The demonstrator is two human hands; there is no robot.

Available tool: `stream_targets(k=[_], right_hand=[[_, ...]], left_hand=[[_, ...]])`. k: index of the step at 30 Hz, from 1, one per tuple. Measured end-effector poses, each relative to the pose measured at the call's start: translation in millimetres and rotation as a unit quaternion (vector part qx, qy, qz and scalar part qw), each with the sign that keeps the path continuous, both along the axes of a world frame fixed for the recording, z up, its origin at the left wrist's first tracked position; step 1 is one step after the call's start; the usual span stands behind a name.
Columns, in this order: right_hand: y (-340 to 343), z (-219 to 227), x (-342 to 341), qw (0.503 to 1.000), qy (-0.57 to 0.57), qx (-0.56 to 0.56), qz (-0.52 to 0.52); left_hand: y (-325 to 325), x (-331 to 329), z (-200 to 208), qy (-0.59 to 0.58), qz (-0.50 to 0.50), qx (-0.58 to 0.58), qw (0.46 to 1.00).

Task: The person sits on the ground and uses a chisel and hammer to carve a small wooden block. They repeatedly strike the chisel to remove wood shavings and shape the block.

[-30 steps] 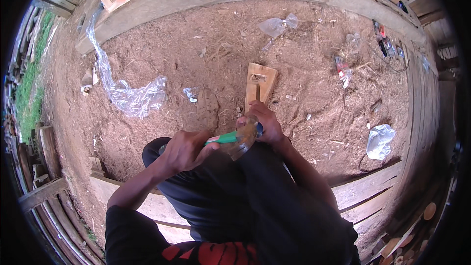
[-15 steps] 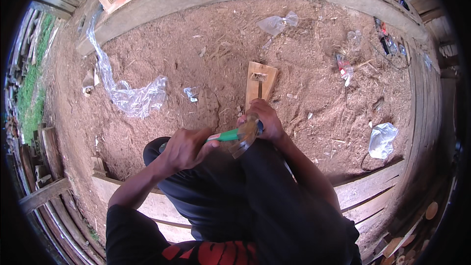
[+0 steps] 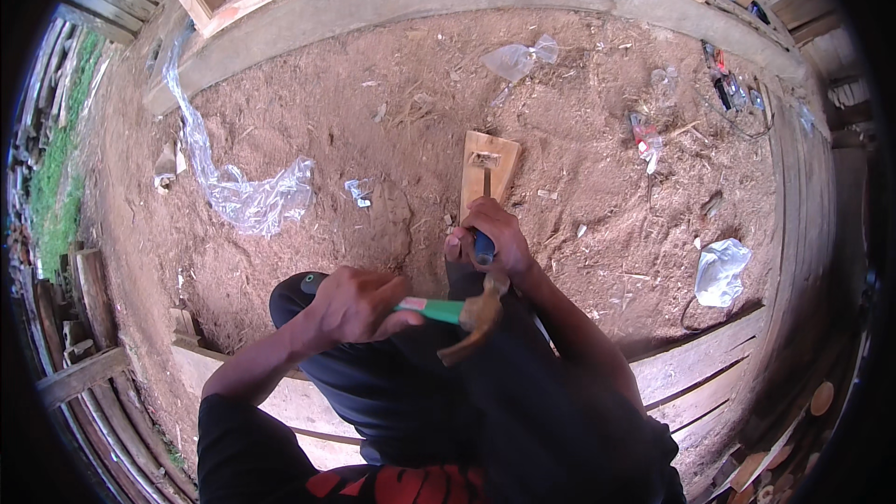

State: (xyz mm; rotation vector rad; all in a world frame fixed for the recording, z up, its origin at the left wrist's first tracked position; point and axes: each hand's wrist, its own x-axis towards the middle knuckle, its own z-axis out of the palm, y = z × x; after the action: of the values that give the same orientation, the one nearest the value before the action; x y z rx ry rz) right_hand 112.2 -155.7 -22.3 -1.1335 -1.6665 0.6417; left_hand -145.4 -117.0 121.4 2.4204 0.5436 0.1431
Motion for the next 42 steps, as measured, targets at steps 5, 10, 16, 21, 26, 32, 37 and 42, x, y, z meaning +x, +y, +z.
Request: stream_targets(k=[5,10,16,21,26,32,37,42], right_hand=[[3.0,5.9,2.9,1.0,-0.014,0.014,0.009],[2.3,3.5,2.7,1.0,-0.019,0.014,0.004],[3.6,2.9,-1.4,0.999,-0.009,0.011,-0.031],[4.9,9.9,2.2,0.999,-0.023,0.0,-0.027],[4.3,9.2,1.0,1.0,-0.011,-0.005,-0.023],[-3.1,0.1,-2.2,0.999,0.033,-0.028,-0.033],[7.3,17.8,2.0,0.999,0.018,-0.024,-0.032],[8.4,14.7,-1.5,0.998,0.026,-0.036,-0.048]], left_hand=[[-16.5,3.7,-26.2,0.058,0.016,-0.002,0.998],[-19.2,6.2,-15.4,-0.02,-0.032,-0.012,0.999],[-14.9,12.1,-17.9,0.012,-0.002,-0.001,1.0],[-9.9,14.7,-40.6,0.031,0.054,0.016,0.998],[11.9,11.1,-27.8,-0.086,-0.091,0.073,0.989],[28.6,4.1,-18.9,-0.006,-0.047,0.081,0.996],[18.2,8.8,12.1,-0.094,-0.107,0.06,0.988],[15.9,4.3,-21.0,0.064,-0.02,0.056,0.996]])
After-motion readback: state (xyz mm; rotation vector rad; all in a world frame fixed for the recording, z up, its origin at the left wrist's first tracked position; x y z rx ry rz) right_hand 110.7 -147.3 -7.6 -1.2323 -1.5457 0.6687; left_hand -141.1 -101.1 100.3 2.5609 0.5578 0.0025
